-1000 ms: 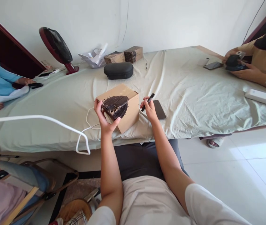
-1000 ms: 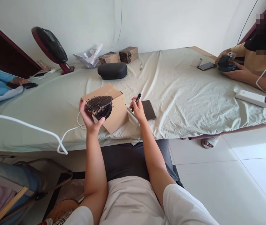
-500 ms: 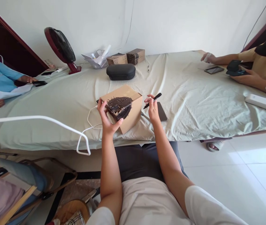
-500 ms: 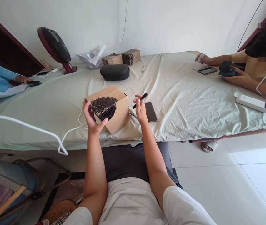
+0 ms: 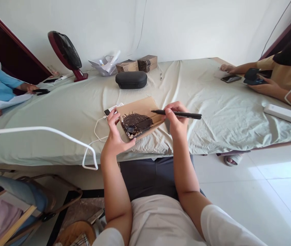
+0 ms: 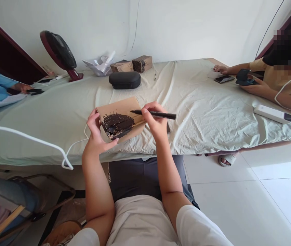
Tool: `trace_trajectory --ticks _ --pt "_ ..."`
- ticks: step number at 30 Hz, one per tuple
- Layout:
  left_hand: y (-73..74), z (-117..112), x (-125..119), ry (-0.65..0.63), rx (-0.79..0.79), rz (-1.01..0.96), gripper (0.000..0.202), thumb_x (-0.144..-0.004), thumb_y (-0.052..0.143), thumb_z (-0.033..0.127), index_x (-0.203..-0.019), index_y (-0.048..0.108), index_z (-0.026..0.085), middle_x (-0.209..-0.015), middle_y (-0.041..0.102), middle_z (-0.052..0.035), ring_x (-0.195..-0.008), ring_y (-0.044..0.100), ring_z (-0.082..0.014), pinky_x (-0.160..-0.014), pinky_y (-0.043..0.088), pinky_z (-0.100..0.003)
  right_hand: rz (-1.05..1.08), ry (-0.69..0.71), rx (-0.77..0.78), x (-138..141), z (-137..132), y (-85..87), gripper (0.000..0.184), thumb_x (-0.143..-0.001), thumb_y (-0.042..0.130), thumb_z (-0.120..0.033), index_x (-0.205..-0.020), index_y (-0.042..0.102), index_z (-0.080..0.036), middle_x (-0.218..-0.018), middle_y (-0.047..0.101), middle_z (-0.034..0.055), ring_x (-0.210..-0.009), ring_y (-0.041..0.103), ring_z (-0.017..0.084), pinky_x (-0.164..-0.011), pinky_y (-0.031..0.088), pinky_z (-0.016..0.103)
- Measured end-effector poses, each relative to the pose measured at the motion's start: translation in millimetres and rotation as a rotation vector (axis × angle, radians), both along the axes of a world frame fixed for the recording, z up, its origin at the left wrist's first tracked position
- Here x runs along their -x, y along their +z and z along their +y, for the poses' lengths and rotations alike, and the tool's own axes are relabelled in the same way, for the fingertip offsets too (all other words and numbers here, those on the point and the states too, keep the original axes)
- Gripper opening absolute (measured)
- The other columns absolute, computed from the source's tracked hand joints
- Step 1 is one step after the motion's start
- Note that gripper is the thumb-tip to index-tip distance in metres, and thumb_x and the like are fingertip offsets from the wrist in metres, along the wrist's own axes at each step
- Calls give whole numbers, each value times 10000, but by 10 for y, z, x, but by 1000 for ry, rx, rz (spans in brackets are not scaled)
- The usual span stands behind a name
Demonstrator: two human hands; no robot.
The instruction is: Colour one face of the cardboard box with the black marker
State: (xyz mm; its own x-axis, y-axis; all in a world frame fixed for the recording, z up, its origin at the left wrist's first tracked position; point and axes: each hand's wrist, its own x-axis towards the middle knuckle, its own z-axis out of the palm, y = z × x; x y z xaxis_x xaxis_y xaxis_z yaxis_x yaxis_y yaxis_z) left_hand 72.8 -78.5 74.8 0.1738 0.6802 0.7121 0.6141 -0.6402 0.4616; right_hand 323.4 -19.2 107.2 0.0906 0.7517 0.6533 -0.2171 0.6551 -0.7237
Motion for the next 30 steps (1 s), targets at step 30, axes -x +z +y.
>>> trace_trajectory --ticks 30 --pt "106 -119 -4 104 88 31 1191 -659 932 297 -1613 218 304 -1687 197 -195 -1609 274 -447 -1244 417 -634 -35 49 -2 2 -156 156 305 -976 719 -564 -1125 699 -300 -887 747 1 -636 659 135 -654 581 311"
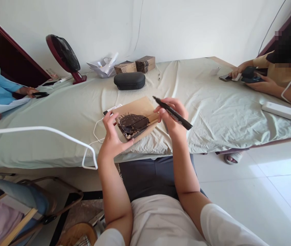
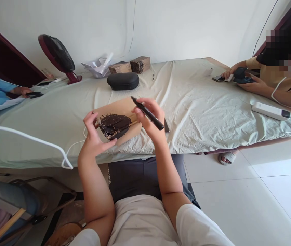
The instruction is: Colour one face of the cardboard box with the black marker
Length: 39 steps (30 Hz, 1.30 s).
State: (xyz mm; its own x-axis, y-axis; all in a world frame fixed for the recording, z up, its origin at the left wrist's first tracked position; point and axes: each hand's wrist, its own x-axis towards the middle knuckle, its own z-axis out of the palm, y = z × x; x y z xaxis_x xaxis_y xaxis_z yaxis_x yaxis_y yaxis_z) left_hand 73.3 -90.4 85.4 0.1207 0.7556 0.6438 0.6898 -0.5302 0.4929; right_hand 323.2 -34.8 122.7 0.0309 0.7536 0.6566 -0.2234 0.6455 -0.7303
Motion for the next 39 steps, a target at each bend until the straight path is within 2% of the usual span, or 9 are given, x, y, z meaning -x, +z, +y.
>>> trace_trajectory --ticks 5,12,16,20,23,27,31,35,39 --pt "-22 -6 140 191 39 -84 1099 -653 899 295 -1560 278 287 -1676 200 -188 -1594 288 -410 -1260 398 -585 -46 28 87 -301 211 -93 527 -1010 533 -673 -1392 638 -325 -1334 735 95 -866 749 233 -749 609 406" --pt "-146 74 278 291 118 -223 920 -715 781 214 -1510 317 231 -1678 257 -196 -1619 274 -397 -1334 259 -614 -227 161 398 -425 481 -378 210 -892 681 -364 -1076 657 -268 -955 780 13 -622 651 131 -658 551 308" --pt "-8 8 107 348 -96 -113 792 -724 750 183 -1455 447 221 -1721 228 -189 -1649 204 -405 -1349 223 -600 -347 158 542 -365 575 -501 211 -809 613 -223 -1016 643 -251 -873 746 -21 -565 639 107 -602 505 273" --pt "81 36 -378 233 -380 -51 399 -831 711 182 -1215 622 244 -1309 651 -109 -1271 635 -304 -1145 499 -487 -313 103 598 -333 614 -523 255 -774 562 -195 -1013 636 -245 -868 744 -19 -535 630 101 -555 471 259" --pt "-125 261 -795 96 -8 -19 243 -943 612 172 -1171 661 241 -1032 729 -46 -852 700 -188 -852 577 -332 -259 51 617 -357 610 -506 274 -757 538 -193 -1012 626 -242 -874 748 -14 -501 612 94 -532 453 257" --pt "-637 650 -1130 244 392 41 420 -937 643 163 -1353 659 214 -1533 567 -167 -1149 704 -298 -915 578 -397 -247 35 618 -419 584 -478 258 -758 558 -211 -1007 618 -248 -865 744 -15 -496 602 95 -524 447 252" --pt "-977 856 -1192 251 558 -69 348 -955 618 156 -1285 719 201 -1372 670 -176 -1190 698 -352 -1026 554 -475 -248 37 603 -462 560 -450 242 -769 579 -224 -1006 617 -256 -880 749 -14 -517 597 94 -535 455 246" --pt "-972 872 -1146 226 534 -186 385 -1012 505 178 -1360 670 184 -1274 707 -166 -1139 715 -284 -961 592 -407 -276 59 595 -479 529 -416 249 -775 582 -232 -1020 621 -257 -895 752 -19 -526 589 94 -556 472 256" --pt "-702 763 -1087 46 556 -837 502 -1044 483 368 -1526 511 232 -1090 699 -89 -700 702 -142 -558 543 -248 -345 172 505 -482 492 -383 190 -766 607 -233 -940 533 -254 -872 752 -15 -654 676 139 -646 491 287"
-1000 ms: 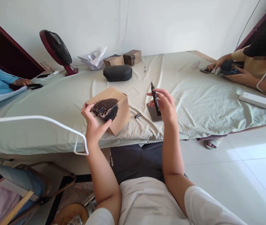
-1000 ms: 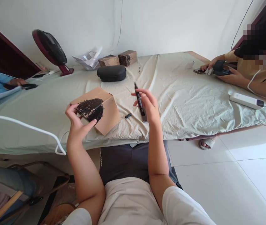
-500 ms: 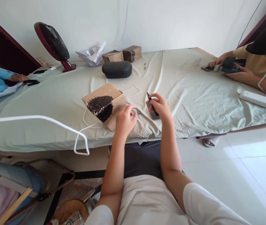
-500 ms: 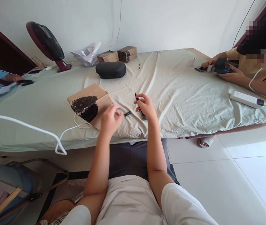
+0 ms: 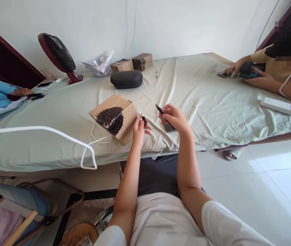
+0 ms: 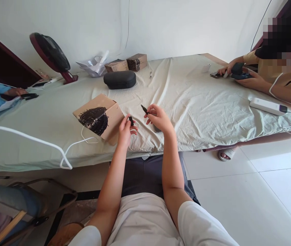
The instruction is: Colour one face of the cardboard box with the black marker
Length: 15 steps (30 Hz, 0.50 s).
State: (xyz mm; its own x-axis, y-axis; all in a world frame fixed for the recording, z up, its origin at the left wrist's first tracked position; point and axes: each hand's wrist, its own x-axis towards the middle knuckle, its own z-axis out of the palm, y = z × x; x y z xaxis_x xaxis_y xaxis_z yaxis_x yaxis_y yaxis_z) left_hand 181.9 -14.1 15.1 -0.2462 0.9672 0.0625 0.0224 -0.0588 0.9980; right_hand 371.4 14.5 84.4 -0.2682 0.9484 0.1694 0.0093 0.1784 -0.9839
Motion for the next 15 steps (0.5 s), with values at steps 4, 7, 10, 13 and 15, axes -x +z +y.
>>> trace_trajectory --ticks 4,7,10,13,15 --pt "340 -146 35 87 -79 -385 448 -925 668 434 -1320 595 236 -949 671 -18 -565 655 -91 -470 478 -190 -110 154 -99 -3 -64 51 187 -770 642 -241 -906 514 -250 -890 741 17 -912 720 207 -814 509 340" --pt "471 -214 25 179 -116 -374 378 -919 678 457 -1202 575 230 -933 709 -16 -513 629 -76 -466 461 -183 -300 266 -144 -1 -125 94 136 -794 629 -235 -904 548 -237 -899 716 19 -903 692 209 -770 479 328" --pt "471 -239 -7 194 -193 -335 375 -907 703 474 -1160 560 237 -959 746 -28 -518 626 -75 -467 442 -181 -434 312 -169 19 -170 124 106 -816 633 -258 -879 551 -237 -859 695 8 -847 659 204 -720 450 311" --pt "425 -243 -28 176 -256 -258 377 -907 715 494 -1144 569 238 -969 760 -37 -524 620 -76 -469 431 -186 -465 314 -172 40 -191 143 98 -827 629 -265 -872 545 -241 -859 702 10 -847 655 208 -730 457 312" --pt "407 -243 -30 199 -290 -214 372 -928 696 513 -1146 573 239 -987 762 -41 -526 618 -74 -473 428 -191 -465 322 -179 48 -199 153 96 -829 625 -257 -872 541 -243 -873 711 14 -848 658 208 -736 460 312"
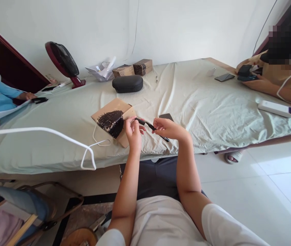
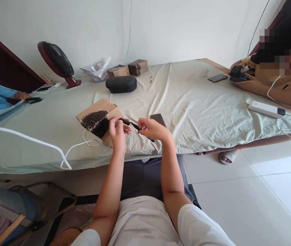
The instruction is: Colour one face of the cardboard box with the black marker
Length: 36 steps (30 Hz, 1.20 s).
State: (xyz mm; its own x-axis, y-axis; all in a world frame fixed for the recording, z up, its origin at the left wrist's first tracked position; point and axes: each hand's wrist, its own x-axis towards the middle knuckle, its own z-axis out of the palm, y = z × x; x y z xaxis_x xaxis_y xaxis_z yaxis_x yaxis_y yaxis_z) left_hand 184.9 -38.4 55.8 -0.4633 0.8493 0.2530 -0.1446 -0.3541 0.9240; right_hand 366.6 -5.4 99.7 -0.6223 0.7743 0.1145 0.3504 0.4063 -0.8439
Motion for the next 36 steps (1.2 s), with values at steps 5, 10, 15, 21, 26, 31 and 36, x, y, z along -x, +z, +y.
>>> trace_trajectory --ticks 5,10,15,21,26,31,36 --pt "21 -13 -25 -4 -33 93 382 -948 689 544 -1147 604 228 -986 777 -55 -526 624 -77 -473 420 -197 -13 3 13 48 -28 28 108 -829 632 -236 -874 534 -245 -833 677 -4 -776 635 187 -704 449 298" --pt "8 -27 -81 -70 -85 161 393 -955 694 532 -1175 662 208 -996 785 -79 -580 641 -97 -498 449 -210 22 -32 -13 138 -75 74 137 -803 601 -168 -828 490 -244 -780 611 -30 -698 599 152 -668 444 284" --pt "-54 -6 -43 -26 -73 207 402 -935 728 484 -1236 683 222 -1068 739 -84 -727 677 -111 -573 486 -203 202 -31 57 162 -100 103 129 -822 569 -188 -864 463 -250 -833 606 -29 -684 674 157 -626 479 291" --pt "-27 -8 -67 34 -133 73 451 -891 774 476 -1245 646 228 -951 701 -42 -668 633 -104 -547 475 -200 248 -132 -135 312 -178 136 175 -871 569 -200 -853 408 -266 -768 545 -34 -718 586 170 -687 435 319" --pt "-40 -41 18 64 -83 145 348 -919 733 439 -1180 667 219 -1008 761 -80 -797 719 -162 -586 515 -221 218 -115 -71 339 -177 109 186 -866 551 -179 -870 388 -270 -754 599 -32 -699 563 165 -652 407 295" --pt "92 -225 223 -34 147 573 410 -912 763 337 -1310 735 242 -1169 804 -130 -1137 768 -293 -825 634 -346 143 -145 165 311 101 -157 158 -842 575 -180 -864 441 -261 -805 695 -18 -611 571 140 -573 413 263" --pt "425 -496 463 317 -97 515 234 -983 643 365 -1145 748 232 -804 730 -19 -689 716 -181 -705 606 -326 3 -388 -1 495 300 -441 100 -881 597 -173 -938 663 -221 -1058 748 69 -990 674 227 -901 507 352"
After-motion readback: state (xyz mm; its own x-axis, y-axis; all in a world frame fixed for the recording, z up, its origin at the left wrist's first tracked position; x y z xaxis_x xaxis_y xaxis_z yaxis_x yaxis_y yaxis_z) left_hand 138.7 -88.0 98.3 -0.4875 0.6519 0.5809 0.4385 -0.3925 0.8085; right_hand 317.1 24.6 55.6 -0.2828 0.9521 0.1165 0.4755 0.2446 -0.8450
